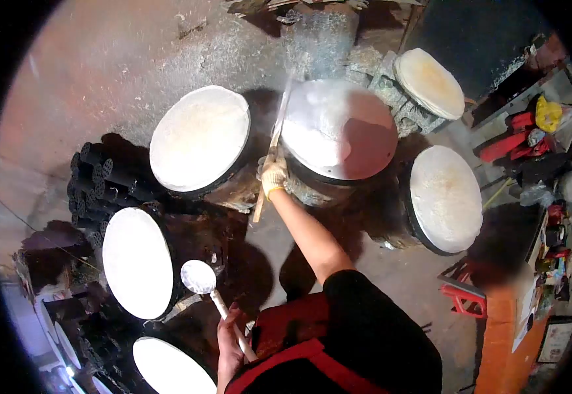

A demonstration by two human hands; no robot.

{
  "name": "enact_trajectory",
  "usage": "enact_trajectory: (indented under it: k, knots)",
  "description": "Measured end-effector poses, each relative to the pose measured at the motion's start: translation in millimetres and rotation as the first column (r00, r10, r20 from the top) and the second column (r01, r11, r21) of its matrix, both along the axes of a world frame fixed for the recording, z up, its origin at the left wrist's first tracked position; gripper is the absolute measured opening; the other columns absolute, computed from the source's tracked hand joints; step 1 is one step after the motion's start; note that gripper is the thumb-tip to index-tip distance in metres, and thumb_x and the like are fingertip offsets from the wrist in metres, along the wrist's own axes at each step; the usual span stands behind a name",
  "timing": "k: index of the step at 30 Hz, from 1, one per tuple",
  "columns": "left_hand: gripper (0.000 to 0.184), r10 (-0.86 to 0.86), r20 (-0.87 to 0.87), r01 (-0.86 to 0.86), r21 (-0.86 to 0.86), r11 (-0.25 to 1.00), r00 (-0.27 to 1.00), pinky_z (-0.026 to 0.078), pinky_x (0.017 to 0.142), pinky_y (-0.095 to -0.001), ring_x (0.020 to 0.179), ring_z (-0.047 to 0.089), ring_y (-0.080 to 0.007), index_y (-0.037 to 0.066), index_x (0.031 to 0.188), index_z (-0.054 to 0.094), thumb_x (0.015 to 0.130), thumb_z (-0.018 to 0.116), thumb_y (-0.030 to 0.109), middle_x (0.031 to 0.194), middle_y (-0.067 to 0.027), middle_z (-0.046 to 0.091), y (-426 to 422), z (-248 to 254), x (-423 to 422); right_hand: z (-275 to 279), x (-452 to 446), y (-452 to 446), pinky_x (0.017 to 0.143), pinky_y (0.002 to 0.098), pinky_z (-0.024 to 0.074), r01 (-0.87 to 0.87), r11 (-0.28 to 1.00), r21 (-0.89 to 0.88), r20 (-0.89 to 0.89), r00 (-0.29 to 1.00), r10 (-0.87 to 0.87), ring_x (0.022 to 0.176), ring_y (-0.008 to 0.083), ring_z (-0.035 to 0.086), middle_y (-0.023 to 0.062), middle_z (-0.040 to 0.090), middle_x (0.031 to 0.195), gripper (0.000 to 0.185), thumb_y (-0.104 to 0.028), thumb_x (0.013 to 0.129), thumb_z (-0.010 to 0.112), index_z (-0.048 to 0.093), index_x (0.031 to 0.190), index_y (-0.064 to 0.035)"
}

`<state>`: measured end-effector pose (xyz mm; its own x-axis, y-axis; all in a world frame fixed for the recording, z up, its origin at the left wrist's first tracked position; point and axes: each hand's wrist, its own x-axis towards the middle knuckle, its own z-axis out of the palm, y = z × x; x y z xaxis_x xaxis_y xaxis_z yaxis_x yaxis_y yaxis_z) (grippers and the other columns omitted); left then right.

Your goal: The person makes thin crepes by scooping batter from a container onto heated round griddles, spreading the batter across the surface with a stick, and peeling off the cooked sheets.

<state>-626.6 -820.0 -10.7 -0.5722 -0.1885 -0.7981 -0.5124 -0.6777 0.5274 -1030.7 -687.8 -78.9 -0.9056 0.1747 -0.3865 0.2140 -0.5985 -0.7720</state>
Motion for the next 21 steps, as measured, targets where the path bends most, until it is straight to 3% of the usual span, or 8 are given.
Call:
enact_trajectory:
  k: [1,2,4,5,9,12,15,21]
  knots:
    - [0.053,0.020,0.004,-0.020,0.001,1.000,1.000,0.043,0.076,-0.0321,0.091,0.052,-0.0145,0.005,0.126,0.044,0.081,0.057,0.030,0.097,-0.0010,0.052,9,19,-3,-64,-15,-17,0.038,0.0286,0.0407,0.200,0.833,0.516,-0.123,0.980,-0.159,0.046,0.0148,0.051,0.0027,0.054,0.062,0.027,-0.017,0.093,0.046,0.048,0.119,-0.0149]
    - [0.052,0.012,0.059,-0.011,-0.005,1.000,0.998,0.043,0.075,-0.0313,0.090,0.052,-0.0141,0.006,0.126,0.044,0.081,0.057,0.029,0.096,-0.0005,0.052,8,29,-5,-116,-22,-28,0.040,0.0305,0.0439,0.368,0.388,0.845,-0.305,0.927,-0.216,0.049,0.0168,0.054,0.0044,0.057,0.065,0.029,-0.019,0.093,0.046,0.047,0.121,-0.0141]
    - [0.052,-0.003,0.155,0.005,-0.012,1.000,0.988,0.042,0.072,-0.0298,0.089,0.052,-0.0132,0.009,0.127,0.044,0.081,0.057,0.029,0.095,0.0005,0.052,8,41,-6,-58,47,2,0.037,0.0224,0.0350,0.037,0.936,0.350,0.047,0.997,-0.057,0.046,0.0098,0.044,-0.0013,0.049,0.063,0.025,-0.030,0.093,0.046,0.046,0.116,-0.0199]
    - [0.051,-0.007,0.146,-0.001,0.054,0.999,0.989,0.040,0.069,-0.0284,0.086,0.050,-0.0118,0.012,0.126,0.045,0.080,0.060,0.028,0.092,0.0023,0.051,5,24,-1,-26,75,17,0.043,0.0303,0.0460,-0.052,0.929,0.367,0.187,0.982,-0.019,0.055,0.0156,0.055,0.0060,0.059,0.080,0.037,-0.025,0.093,0.046,0.043,0.129,-0.0148]
    - [0.046,-0.032,0.097,0.014,0.186,0.982,0.995,0.041,0.072,-0.0260,0.081,0.048,-0.0128,0.011,0.119,0.049,0.078,0.063,0.026,0.087,0.0017,0.050,16,34,-26,29,141,69,0.035,0.0221,0.0366,0.002,0.935,0.355,0.226,0.970,-0.088,0.046,0.0104,0.046,0.0002,0.049,0.066,0.031,-0.023,0.094,0.046,0.043,0.125,-0.0201]
    - [0.050,-0.047,0.105,0.030,0.164,0.986,0.993,0.042,0.074,-0.0253,0.080,0.051,-0.0154,0.003,0.122,0.045,0.078,0.062,0.021,0.089,-0.0015,0.052,22,31,-33,7,166,137,0.034,0.0225,0.0324,-0.058,0.977,-0.205,-0.003,0.998,0.059,0.045,0.0095,0.045,0.0007,0.051,0.069,0.032,-0.019,0.092,0.050,0.044,0.124,-0.0202]
    - [0.051,-0.109,0.042,0.103,0.110,0.988,0.993,0.043,0.072,-0.0256,0.077,0.051,-0.0147,0.002,0.123,0.044,0.078,0.062,0.018,0.088,-0.0021,0.052,34,43,-42,25,162,178,0.039,0.0244,0.0367,-0.103,0.993,0.052,0.104,0.990,0.097,0.053,0.0116,0.049,0.0005,0.053,0.079,0.039,-0.034,0.092,0.050,0.043,0.127,-0.0205]
    - [0.047,-0.181,0.023,0.177,0.122,0.977,0.983,0.043,0.066,-0.0243,0.074,0.051,-0.0123,0.006,0.119,0.046,0.077,0.063,0.017,0.085,-0.0011,0.051,68,40,-54,19,133,157,0.044,0.0270,0.0443,-0.203,0.974,0.104,0.127,0.974,0.189,0.062,0.0128,0.054,0.0021,0.056,0.083,0.055,-0.030,0.089,0.057,0.034,0.138,-0.0219]
